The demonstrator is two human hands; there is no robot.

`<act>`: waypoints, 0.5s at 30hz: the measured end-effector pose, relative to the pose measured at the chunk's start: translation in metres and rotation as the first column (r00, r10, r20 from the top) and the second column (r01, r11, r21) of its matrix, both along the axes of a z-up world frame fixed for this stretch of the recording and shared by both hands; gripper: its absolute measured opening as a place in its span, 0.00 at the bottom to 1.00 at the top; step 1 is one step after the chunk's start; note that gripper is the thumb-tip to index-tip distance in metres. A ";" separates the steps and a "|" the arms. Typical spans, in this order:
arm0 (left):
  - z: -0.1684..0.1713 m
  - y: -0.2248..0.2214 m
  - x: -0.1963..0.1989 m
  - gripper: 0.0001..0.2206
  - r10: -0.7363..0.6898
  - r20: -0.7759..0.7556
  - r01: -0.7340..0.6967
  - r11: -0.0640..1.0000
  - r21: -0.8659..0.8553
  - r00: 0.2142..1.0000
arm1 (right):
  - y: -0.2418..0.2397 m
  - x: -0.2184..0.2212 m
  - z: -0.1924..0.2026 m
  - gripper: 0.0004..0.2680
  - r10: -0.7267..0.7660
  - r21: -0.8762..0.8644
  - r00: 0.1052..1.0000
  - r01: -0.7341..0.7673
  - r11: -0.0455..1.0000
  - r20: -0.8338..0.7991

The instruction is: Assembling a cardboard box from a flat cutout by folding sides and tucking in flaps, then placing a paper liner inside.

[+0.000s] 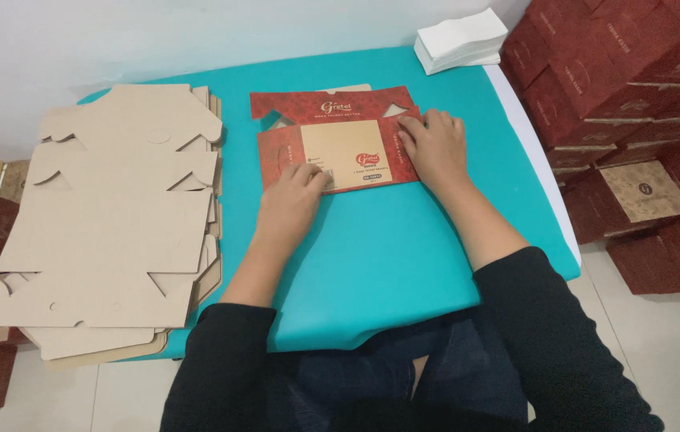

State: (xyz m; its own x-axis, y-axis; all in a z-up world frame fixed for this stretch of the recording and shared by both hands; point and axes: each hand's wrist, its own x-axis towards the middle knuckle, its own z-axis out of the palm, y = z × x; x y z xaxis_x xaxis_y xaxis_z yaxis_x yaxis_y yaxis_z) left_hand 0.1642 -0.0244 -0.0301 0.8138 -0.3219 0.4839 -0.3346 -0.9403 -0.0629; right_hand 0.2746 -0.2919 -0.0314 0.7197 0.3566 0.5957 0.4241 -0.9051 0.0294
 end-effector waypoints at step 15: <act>0.024 -0.027 -0.043 0.39 0.090 -0.588 -0.106 0.994 0.007 0.804 | 0.072 -0.089 0.001 0.13 0.525 -0.035 0.805 -0.554 0.832 -0.275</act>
State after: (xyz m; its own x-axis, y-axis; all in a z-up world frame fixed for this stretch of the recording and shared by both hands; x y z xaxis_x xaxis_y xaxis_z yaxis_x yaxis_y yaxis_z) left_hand 0.1217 -0.0519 -0.0059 0.9715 -0.2196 -0.0891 -0.2063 -0.9686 0.1387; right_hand 0.1852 -0.2202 -0.0300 0.5070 0.7821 0.3622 0.8495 -0.5245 -0.0565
